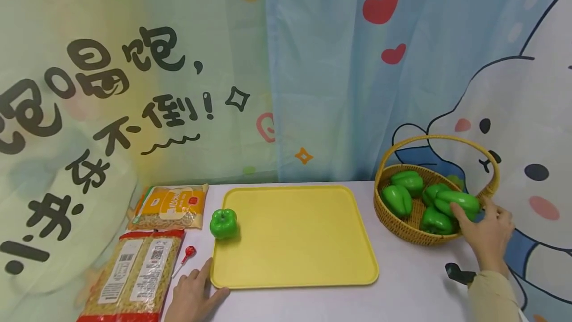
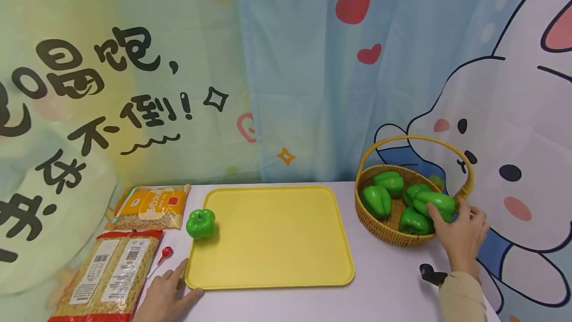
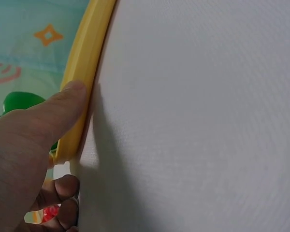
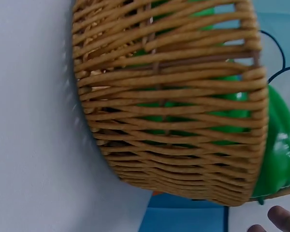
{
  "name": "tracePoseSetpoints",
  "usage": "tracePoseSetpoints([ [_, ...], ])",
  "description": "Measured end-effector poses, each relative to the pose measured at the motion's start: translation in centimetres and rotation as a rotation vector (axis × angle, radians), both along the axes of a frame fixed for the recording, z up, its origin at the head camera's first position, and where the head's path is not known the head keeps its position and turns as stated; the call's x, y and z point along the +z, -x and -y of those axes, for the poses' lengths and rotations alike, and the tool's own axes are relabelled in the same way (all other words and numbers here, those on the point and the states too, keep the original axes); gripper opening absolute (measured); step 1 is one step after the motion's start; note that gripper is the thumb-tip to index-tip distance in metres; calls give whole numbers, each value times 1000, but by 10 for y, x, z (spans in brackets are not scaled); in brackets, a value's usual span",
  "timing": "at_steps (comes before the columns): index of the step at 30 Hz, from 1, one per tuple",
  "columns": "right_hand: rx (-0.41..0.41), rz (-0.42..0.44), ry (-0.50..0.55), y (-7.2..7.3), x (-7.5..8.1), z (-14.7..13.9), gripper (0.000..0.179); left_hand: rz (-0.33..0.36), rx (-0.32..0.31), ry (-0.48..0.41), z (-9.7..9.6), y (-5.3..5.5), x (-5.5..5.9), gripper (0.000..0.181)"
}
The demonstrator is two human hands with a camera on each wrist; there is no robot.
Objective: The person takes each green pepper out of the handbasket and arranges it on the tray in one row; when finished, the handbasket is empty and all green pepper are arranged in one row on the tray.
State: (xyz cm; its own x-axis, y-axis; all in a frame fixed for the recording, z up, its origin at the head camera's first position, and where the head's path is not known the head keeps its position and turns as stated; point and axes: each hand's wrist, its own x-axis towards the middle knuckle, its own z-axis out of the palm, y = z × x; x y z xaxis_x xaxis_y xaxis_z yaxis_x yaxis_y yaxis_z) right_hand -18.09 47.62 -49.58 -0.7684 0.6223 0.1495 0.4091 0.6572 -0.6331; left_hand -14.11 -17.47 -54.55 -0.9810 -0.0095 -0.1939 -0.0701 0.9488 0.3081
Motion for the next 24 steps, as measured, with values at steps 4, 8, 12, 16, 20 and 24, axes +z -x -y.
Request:
tracePoseSetpoints([
  [4,12,31,15,6,-4,-5,96,-18,-9,-4,1,-1,0,97],
  [8,17,60,28,9,-6,-6,97,-9,-1,-8,0,-2,1,97],
  [12,3,69,40,10,-5,-5,95,-10,-1,-8,0,-3,1,97],
  [16,-8,45,51,8,-3,-1,93,-13,-3,-7,0,-3,0,96],
  [20,-22,-23,69,4,2,4,89,-13,-2,-9,0,-2,0,96],
  [24,-33,-88,73,-2,12,12,87,-11,-1,-7,2,-2,0,96],
])
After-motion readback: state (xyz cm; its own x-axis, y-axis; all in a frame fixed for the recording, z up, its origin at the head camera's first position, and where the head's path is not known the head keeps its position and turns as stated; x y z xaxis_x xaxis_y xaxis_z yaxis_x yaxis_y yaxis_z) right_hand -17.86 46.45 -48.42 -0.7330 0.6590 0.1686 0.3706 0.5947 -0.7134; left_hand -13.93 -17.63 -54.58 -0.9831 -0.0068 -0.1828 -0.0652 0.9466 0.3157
